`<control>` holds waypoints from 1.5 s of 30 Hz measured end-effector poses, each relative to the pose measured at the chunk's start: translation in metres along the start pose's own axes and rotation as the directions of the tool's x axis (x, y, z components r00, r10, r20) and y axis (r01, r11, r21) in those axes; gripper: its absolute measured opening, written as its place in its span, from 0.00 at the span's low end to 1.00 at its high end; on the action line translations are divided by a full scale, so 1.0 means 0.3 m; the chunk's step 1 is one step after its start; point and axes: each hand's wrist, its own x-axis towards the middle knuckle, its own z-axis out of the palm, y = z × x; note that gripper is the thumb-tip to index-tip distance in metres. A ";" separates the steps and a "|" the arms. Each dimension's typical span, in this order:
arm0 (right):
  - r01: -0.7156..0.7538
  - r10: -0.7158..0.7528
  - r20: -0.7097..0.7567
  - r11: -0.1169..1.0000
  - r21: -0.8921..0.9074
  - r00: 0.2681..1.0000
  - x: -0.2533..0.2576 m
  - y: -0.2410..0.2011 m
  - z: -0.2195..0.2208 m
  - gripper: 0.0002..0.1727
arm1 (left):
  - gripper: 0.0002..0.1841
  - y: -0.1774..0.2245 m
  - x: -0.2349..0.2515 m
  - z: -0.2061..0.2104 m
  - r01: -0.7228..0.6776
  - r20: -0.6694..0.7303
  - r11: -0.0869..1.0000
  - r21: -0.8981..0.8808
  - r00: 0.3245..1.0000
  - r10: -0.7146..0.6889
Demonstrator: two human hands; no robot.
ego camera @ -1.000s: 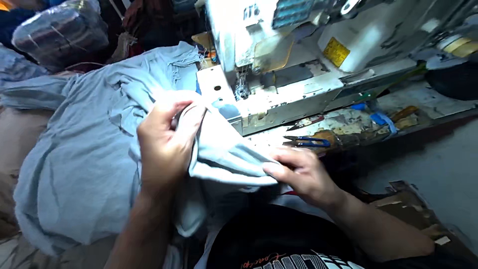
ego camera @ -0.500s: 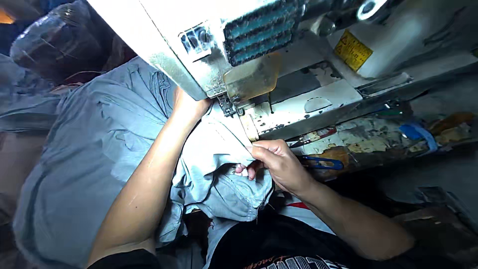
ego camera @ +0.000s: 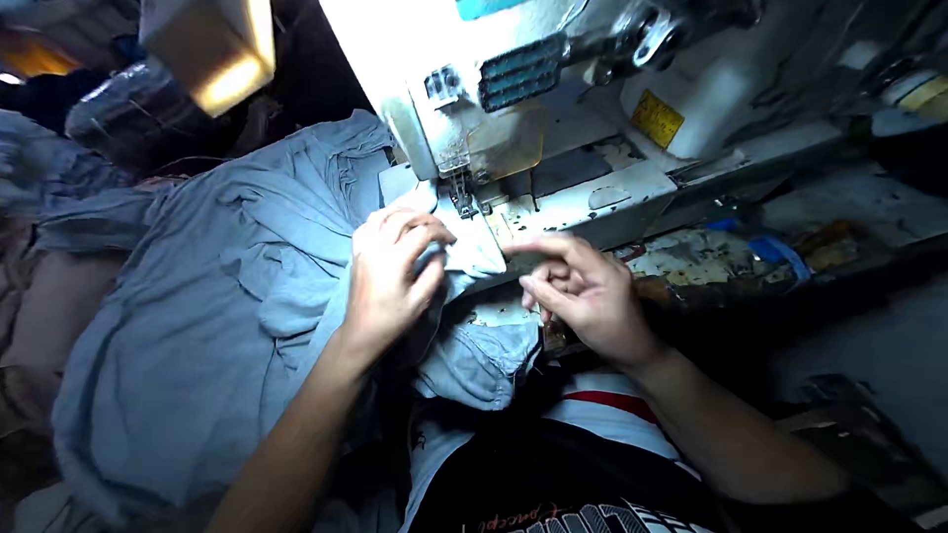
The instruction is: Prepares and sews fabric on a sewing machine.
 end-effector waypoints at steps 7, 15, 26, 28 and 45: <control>-0.125 0.117 0.077 0.987 0.103 0.990 0.094 0.028 0.059 0.20 | 0.02 0.038 0.062 -0.092 -0.138 -0.366 0.967 -0.213 0.929 0.052; -0.005 -0.001 0.204 1.000 0.029 0.979 0.027 -0.034 0.072 0.06 | 0.06 0.055 -0.032 -0.043 -0.338 -0.302 0.917 0.214 0.870 0.391; 0.240 -0.165 0.246 0.917 -0.318 0.955 0.103 0.019 0.029 0.10 | 0.10 0.132 -0.054 -0.083 -0.366 -0.354 0.910 0.193 0.839 0.413; 0.223 -0.172 0.220 0.945 -0.238 0.960 0.070 -0.010 0.044 0.08 | 0.11 0.136 -0.064 -0.076 -0.371 -0.350 0.906 0.204 0.837 0.421; 0.047 -0.028 0.189 0.994 -0.100 0.982 -0.023 0.061 0.059 0.11 | 0.11 0.139 0.146 -0.234 -0.381 0.590 0.887 0.262 0.790 0.165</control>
